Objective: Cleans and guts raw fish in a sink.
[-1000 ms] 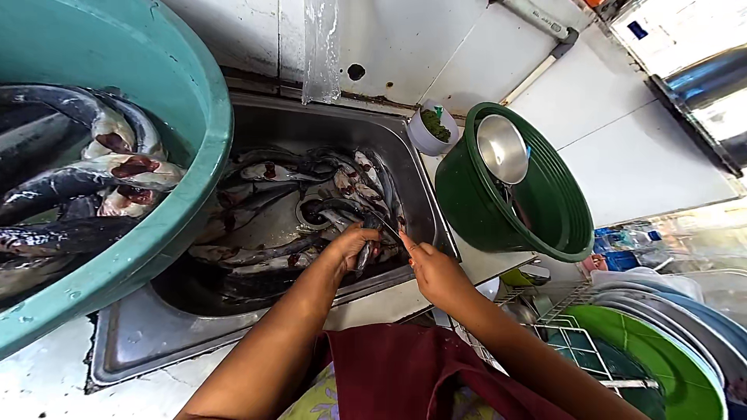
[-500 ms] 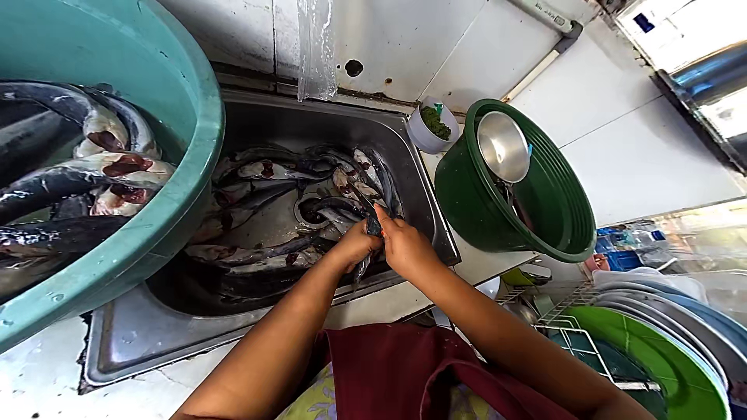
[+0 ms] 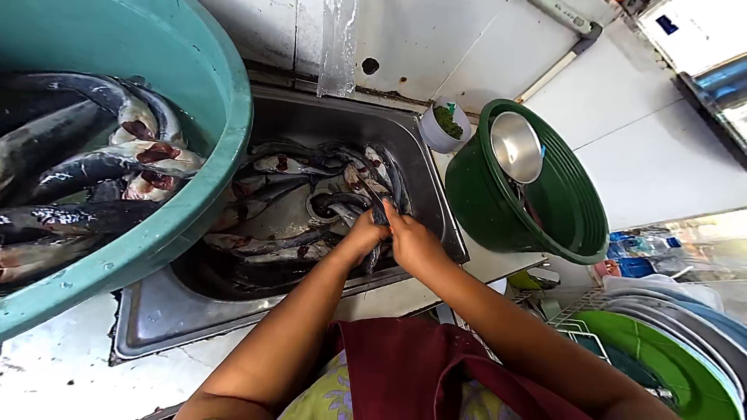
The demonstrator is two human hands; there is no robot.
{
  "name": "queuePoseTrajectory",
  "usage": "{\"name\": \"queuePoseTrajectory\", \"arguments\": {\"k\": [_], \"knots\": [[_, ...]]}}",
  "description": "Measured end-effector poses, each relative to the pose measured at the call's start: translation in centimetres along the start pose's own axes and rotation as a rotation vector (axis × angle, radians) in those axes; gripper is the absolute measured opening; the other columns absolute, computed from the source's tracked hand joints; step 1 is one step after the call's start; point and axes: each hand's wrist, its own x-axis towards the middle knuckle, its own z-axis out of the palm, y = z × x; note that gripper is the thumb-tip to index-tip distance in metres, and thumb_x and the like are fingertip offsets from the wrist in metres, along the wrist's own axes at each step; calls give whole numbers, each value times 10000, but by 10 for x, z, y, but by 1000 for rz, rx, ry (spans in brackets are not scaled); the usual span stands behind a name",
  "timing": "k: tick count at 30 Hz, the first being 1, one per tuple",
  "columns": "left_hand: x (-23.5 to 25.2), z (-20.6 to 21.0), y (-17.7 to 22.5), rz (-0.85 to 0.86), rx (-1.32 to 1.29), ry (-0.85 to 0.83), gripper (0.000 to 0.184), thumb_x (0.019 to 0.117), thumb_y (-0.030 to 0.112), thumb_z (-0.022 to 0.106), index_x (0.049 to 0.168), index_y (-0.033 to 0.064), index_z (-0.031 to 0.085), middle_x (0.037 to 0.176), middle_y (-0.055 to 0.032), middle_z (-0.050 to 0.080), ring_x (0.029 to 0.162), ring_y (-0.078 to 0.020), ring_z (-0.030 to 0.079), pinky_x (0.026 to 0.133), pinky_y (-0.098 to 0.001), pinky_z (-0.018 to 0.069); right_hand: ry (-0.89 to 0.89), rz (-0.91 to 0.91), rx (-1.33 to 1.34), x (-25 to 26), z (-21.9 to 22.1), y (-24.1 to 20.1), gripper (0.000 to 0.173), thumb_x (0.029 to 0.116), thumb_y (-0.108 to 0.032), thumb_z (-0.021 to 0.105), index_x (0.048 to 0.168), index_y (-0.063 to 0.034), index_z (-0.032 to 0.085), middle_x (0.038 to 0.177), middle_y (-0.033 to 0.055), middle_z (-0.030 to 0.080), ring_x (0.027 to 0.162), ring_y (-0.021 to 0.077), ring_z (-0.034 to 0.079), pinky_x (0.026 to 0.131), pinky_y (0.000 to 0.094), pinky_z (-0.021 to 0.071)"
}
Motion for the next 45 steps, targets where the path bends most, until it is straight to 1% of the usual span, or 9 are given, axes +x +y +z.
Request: {"name": "queuePoseTrajectory", "arguments": {"k": [6, 10, 17, 21, 25, 29, 33, 41, 45], "knots": [[1, -4, 3, -5, -39, 7, 318, 882, -96, 575, 1171, 37, 568, 857, -62, 607, 669, -116, 558, 604, -286, 492, 10, -63, 27, -18, 2, 20, 625, 1064, -86, 441, 1650, -179, 245, 1275, 218, 652, 1072, 383, 693, 934, 544, 556], [2, -7, 2, -9, -57, 28, 353, 875, -106, 577, 1194, 42, 546, 830, -66, 585, 618, -119, 525, 550, -274, 461, 18, -74, -53, -56, 14, 40, 582, 1049, -81, 407, 1623, -118, 317, 1207, 222, 667, 943, 368, 712, 820, 508, 583], [-1, -7, -4, 85, -31, -70, 337, 861, 49, 547, 1196, 80, 565, 855, -29, 597, 659, -95, 538, 583, -280, 469, 52, -66, 244, -7, 3, 25, 574, 1074, -85, 441, 1630, -138, 307, 1171, 234, 687, 1014, 364, 692, 934, 535, 546], [1, -7, 2, 74, -181, -43, 214, 1007, 248, 385, 1097, 134, 542, 746, 21, 542, 567, -63, 495, 508, -215, 424, 81, 12, 725, -21, -6, 49, 558, 1090, -121, 398, 1634, -206, 302, 841, 91, 567, 530, 158, 476, 507, 356, 470], [3, -7, 3, 61, -151, 22, 248, 983, 145, 375, 1140, 103, 562, 741, 3, 536, 564, -79, 484, 507, -233, 407, 65, 176, 920, -36, -5, 67, 575, 1087, -91, 366, 1642, -195, 261, 809, 21, 514, 470, 88, 401, 433, 260, 398], [5, -5, -1, 113, -27, 34, 252, 975, 52, 399, 1151, 56, 579, 798, -25, 577, 623, -93, 519, 563, -261, 443, 55, 116, 656, -41, 5, 67, 536, 1094, -136, 382, 1625, -171, 314, 872, 63, 573, 563, 127, 497, 527, 306, 474], [6, -4, -3, 192, 57, 35, 289, 974, 24, 404, 1199, 31, 587, 855, -57, 597, 667, -113, 543, 600, -293, 470, 121, -34, 330, -52, 7, 62, 527, 1074, -142, 404, 1601, -130, 381, 1135, 198, 699, 951, 284, 681, 915, 455, 541], [-1, -3, -5, 244, 214, -151, 269, 936, 22, 462, 1160, 6, 610, 851, -74, 620, 682, -120, 575, 636, -315, 503, 195, -33, 279, -25, -1, 29, 549, 1059, -70, 467, 1600, -103, 372, 1190, 231, 699, 1071, 370, 696, 968, 531, 540], [1, -4, -8, 246, 25, -142, 317, 896, 58, 423, 1162, 56, 594, 756, -21, 591, 588, -82, 544, 549, -252, 478, 248, -79, 352, -13, 2, 26, 568, 1063, -58, 466, 1615, -107, 340, 1243, 226, 681, 1066, 354, 690, 973, 521, 535]]}}
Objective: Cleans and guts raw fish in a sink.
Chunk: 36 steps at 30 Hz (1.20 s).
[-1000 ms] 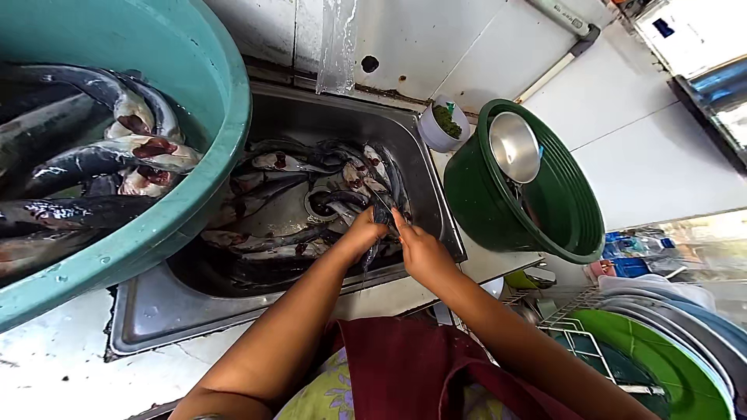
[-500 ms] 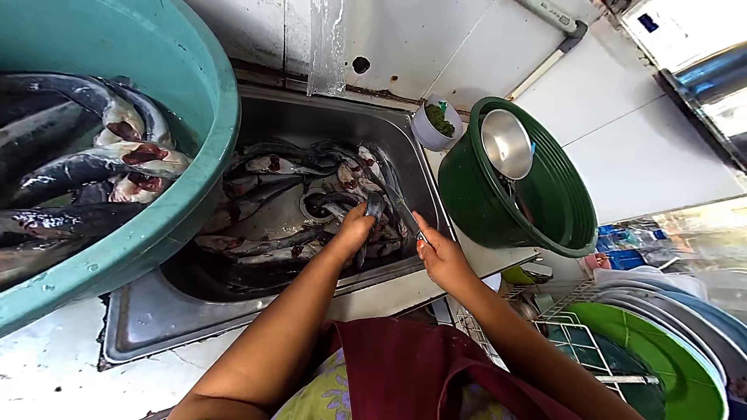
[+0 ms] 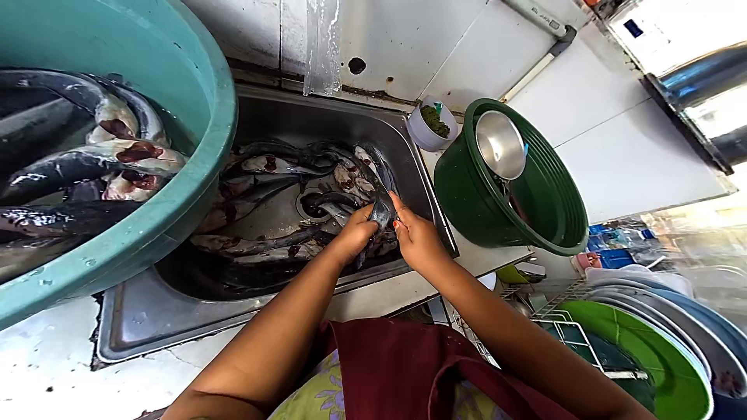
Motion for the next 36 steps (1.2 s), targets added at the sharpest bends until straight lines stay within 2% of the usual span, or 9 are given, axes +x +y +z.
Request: {"name": "queuePoseTrajectory", "arguments": {"k": [4, 8, 17, 21, 24, 27, 30, 33, 36], "knots": [[-2, -2, 6, -3, -109, 56, 333, 941, 49, 371, 1209, 68, 568, 773, -20, 563, 577, -84, 509, 529, -238, 447, -44, -18, -98, -39, -1, 13, 576, 1052, -93, 440, 1617, -124, 338, 1173, 223, 691, 973, 340, 700, 901, 511, 559], [-4, -5, 7, 26, 68, 16, 300, 955, 44, 426, 1194, 40, 608, 805, -71, 597, 590, -119, 524, 537, -289, 456, -61, -12, -226, -62, -6, 14, 544, 1041, -94, 429, 1583, -61, 392, 1189, 220, 690, 965, 348, 712, 861, 504, 578], [-5, 4, 5, 100, 153, -91, 270, 910, 10, 474, 1140, 3, 615, 842, -77, 624, 662, -112, 573, 609, -304, 499, 41, 19, -131, 3, 5, -15, 599, 1050, -51, 476, 1624, -125, 320, 1217, 238, 682, 1031, 405, 697, 903, 580, 554], [-4, 7, 7, 140, 101, -38, 341, 903, 13, 453, 1200, 11, 620, 889, -77, 634, 653, -109, 560, 577, -291, 488, 90, -99, -15, -37, 6, 24, 574, 1036, -91, 444, 1604, -99, 360, 1077, 202, 698, 826, 291, 677, 792, 491, 572], [1, 1, 5, 163, 144, -8, 323, 888, -1, 464, 1170, -23, 620, 926, -94, 633, 728, -123, 579, 650, -322, 500, 85, -133, -77, -71, 9, 35, 536, 1021, -93, 427, 1544, 23, 418, 1071, 214, 708, 806, 268, 684, 783, 427, 582], [1, 4, 6, 167, 198, -40, 311, 887, -16, 497, 1170, -51, 620, 967, -120, 653, 819, -134, 615, 744, -348, 521, 87, -88, -125, -61, 8, 21, 532, 1026, -78, 454, 1552, -6, 419, 1112, 239, 708, 900, 345, 715, 833, 500, 584], [-6, 9, 11, 135, 139, -23, 272, 888, -16, 472, 1127, -19, 601, 851, -73, 613, 662, -98, 557, 605, -288, 484, 85, -33, -67, -27, 10, 3, 572, 1030, -40, 480, 1592, -74, 376, 1178, 240, 697, 955, 371, 715, 857, 560, 572], [-10, 6, 13, 116, 10, -12, 281, 918, 0, 412, 1126, 27, 598, 802, -28, 599, 592, -71, 521, 541, -234, 450, 65, 86, 222, -9, 8, -1, 554, 1072, -85, 445, 1613, -165, 357, 882, 143, 635, 555, 209, 548, 530, 396, 514], [3, 8, 5, 96, -208, 44, 275, 918, 36, 385, 1125, 35, 566, 829, -10, 613, 584, -63, 530, 526, -227, 465, 115, 187, 517, -27, -5, 19, 598, 1059, -122, 444, 1633, -207, 299, 778, 50, 571, 486, 119, 470, 456, 309, 464]]}}
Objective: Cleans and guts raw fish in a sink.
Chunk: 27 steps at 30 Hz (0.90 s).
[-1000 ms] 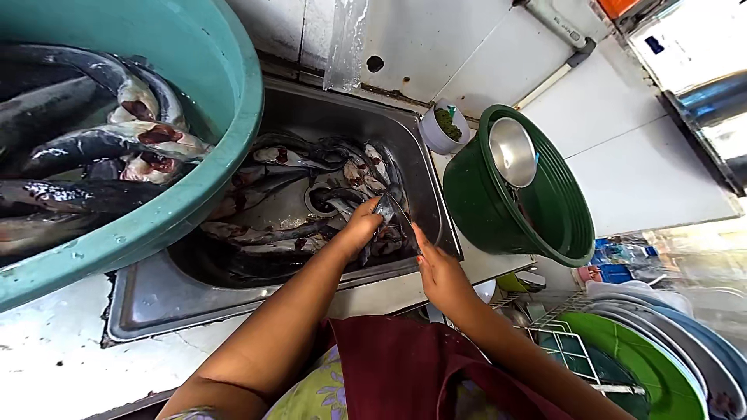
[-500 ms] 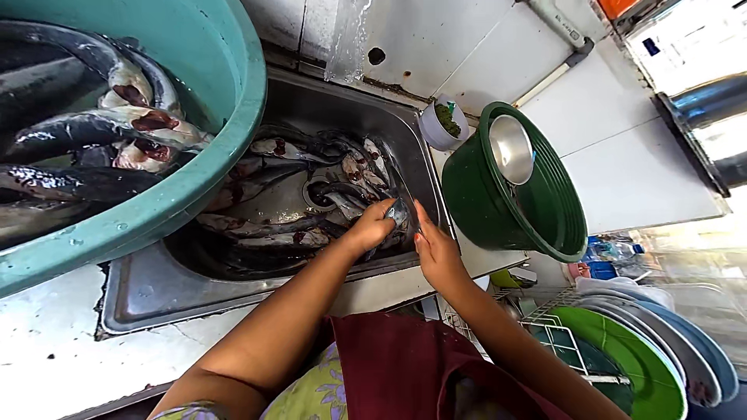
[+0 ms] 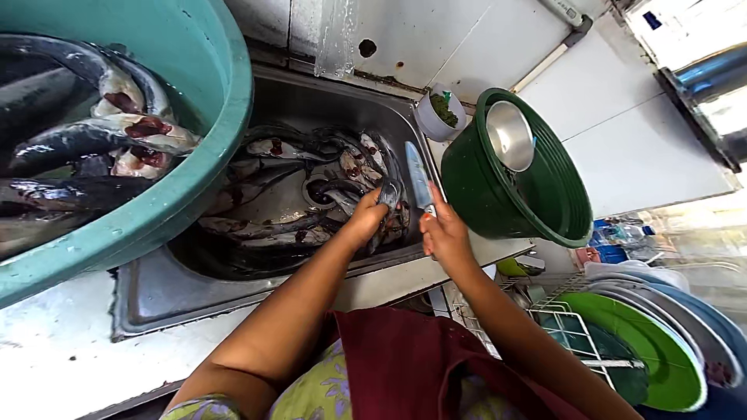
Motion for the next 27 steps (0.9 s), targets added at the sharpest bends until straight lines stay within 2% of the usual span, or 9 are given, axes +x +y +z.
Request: {"name": "queuePoseTrajectory", "arguments": {"k": [2, 6, 11, 13, 15, 16, 20, 23, 27], "knots": [[1, 0, 6, -29, -137, 127, 288, 966, 74, 350, 1188, 41, 530, 847, -23, 597, 605, -85, 540, 537, -245, 481, 48, 44, 82, -14, -16, 20, 610, 1049, -117, 461, 1630, -160, 281, 837, 27, 589, 510, 81, 478, 458, 269, 463], [-1, -5, 47, 42, -275, 245, 256, 1001, 139, 310, 1151, 93, 511, 758, 7, 539, 592, -90, 522, 531, -248, 465, 88, 176, 130, -39, -26, 64, 617, 1027, -45, 428, 1616, -42, 246, 821, 7, 532, 478, 51, 444, 422, 207, 418], [-4, 12, 168, 272, -69, 290, 265, 988, 66, 313, 1165, 72, 510, 800, -3, 546, 634, -98, 539, 579, -263, 495, 14, 223, 173, -49, -36, 94, 588, 1036, -30, 435, 1604, -26, 281, 817, 29, 560, 478, 60, 462, 432, 213, 434], [-4, 15, 219, 348, 15, 392, 243, 1024, 72, 300, 1097, 59, 531, 812, -27, 575, 658, -118, 570, 605, -278, 522, -35, 205, 176, -42, -38, 97, 583, 1040, -40, 442, 1604, -32, 295, 851, 47, 579, 491, 68, 476, 450, 223, 448], [-3, 7, 259, 405, 95, 527, 255, 1070, 115, 305, 930, 86, 515, 766, -39, 589, 659, -143, 592, 627, -308, 546, -64, 186, 191, -34, -39, 101, 563, 1047, -47, 448, 1594, -31, 317, 876, 59, 593, 497, 70, 485, 461, 227, 458], [-3, -3, 273, 416, 133, 594, 251, 1088, 139, 311, 933, 98, 504, 773, -38, 587, 674, -150, 593, 651, -328, 549, -70, 177, 205, -30, -40, 105, 556, 1046, -49, 451, 1588, -30, 331, 875, 59, 601, 496, 68, 489, 463, 227, 462], [-27, -56, 297, 373, 224, 901, 129, 992, 137, 438, 1108, 113, 491, 987, -81, 603, 891, -210, 632, 778, -464, 569, -99, 173, 280, -16, -39, 122, 557, 1040, -44, 474, 1583, -34, 350, 877, 61, 610, 499, 73, 494, 459, 228, 460], [-49, -62, 297, 292, 129, 1107, 334, 991, 243, 410, 1279, 76, 438, 1185, -161, 605, 1062, -285, 638, 856, -535, 564, -148, 182, 373, -11, -43, 127, 576, 1028, -36, 474, 1587, -33, 335, 876, 53, 585, 500, 72, 491, 449, 216, 457], [-54, -38, 283, 206, 136, 1296, 603, 968, 301, 479, 1507, 111, 286, 1455, -183, 458, 1267, -337, 541, 915, -566, 541, -210, 165, 415, -5, -47, 128, 582, 1012, -31, 480, 1578, -14, 342, 851, 40, 574, 486, 64, 484, 434, 201, 450]]}}
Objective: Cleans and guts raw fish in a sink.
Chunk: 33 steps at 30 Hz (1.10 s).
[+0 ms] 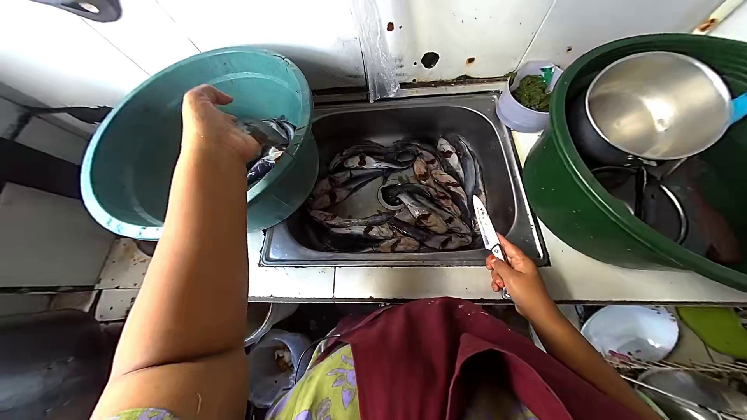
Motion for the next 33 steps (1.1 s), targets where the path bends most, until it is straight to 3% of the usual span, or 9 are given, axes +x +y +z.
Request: {"name": "queuePoseTrajectory", "arguments": {"k": [4, 6, 11, 15, 17, 20, 23, 28, 33], "knots": [[-20, 13, -4, 34, 148, -46, 592, 991, 282, 445, 1550, 152, 298, 1501, -163, 420, 1256, -279, 540, 942, -409, 517, -27, 33, 15, 2, -2, -3, 571, 1021, -8, 468, 1577, -14, 339, 833, 39, 563, 471, 60, 477, 426, 199, 452], [-33, 20, -10, 143, 216, -140, 470, 1021, 252, 407, 1471, 119, 414, 1314, -118, 539, 1073, -192, 613, 888, -319, 517, -38, 43, 11, 2, -3, -4, 570, 1025, -8, 467, 1580, -22, 335, 838, 40, 559, 477, 60, 480, 428, 198, 451], [-75, 18, -77, 661, 302, -605, 401, 931, 18, 415, 1320, -71, 453, 1144, -112, 625, 1056, -169, 633, 997, -393, 516, -40, 35, 10, 3, -5, -2, 565, 1026, -12, 480, 1574, -18, 341, 833, 42, 571, 472, 61, 482, 427, 198, 459], [-69, 8, -173, 566, 596, -912, 298, 910, -52, 442, 1159, -85, 604, 1062, -181, 691, 967, -256, 698, 920, -474, 572, -17, 42, -10, 3, -3, -3, 548, 1035, -26, 485, 1567, -27, 356, 840, 50, 575, 483, 70, 493, 441, 212, 469], [-37, 1, -201, 517, 1114, -1017, 341, 935, -59, 542, 1264, -34, 629, 1257, -215, 644, 1165, -328, 641, 1032, -519, 511, -10, 53, -23, 3, -3, -4, 545, 1032, -29, 486, 1563, -29, 362, 842, 53, 578, 484, 75, 498, 442, 218, 474], [7, -14, -223, 395, 1822, -963, 493, 873, 90, 737, 1348, 31, 619, 1367, -278, 576, 1286, -497, 531, 1012, -718, 435, -2, 77, -34, 4, -1, -6, 542, 1039, -33, 493, 1566, -44, 366, 846, 60, 577, 491, 87, 503, 445, 232, 480], [30, -26, -233, 219, 2233, -965, 386, 912, 215, 732, 1250, 36, 683, 1275, -261, 646, 1217, -491, 586, 965, -729, 452, 24, 95, -47, 4, 1, -7, 544, 1038, -40, 504, 1564, -45, 369, 832, 59, 582, 486, 87, 504, 445, 233, 479], [56, -42, -248, 245, 2280, -939, 442, 856, 207, 781, 1285, 155, 687, 1310, -251, 624, 1291, -504, 512, 1020, -710, 422, 32, 80, -63, 3, 1, -6, 516, 1036, -45, 498, 1539, -20, 388, 860, 69, 588, 494, 86, 509, 450, 233, 485], [64, -46, -253, 256, 2269, -961, 536, 855, 228, 799, 1348, 102, 632, 1322, -263, 616, 1287, -495, 529, 1017, -701, 436, 45, 142, -54, 6, 1, -13, 484, 1047, -50, 510, 1520, -34, 412, 843, 62, 576, 487, 85, 504, 449, 227, 483]]}}
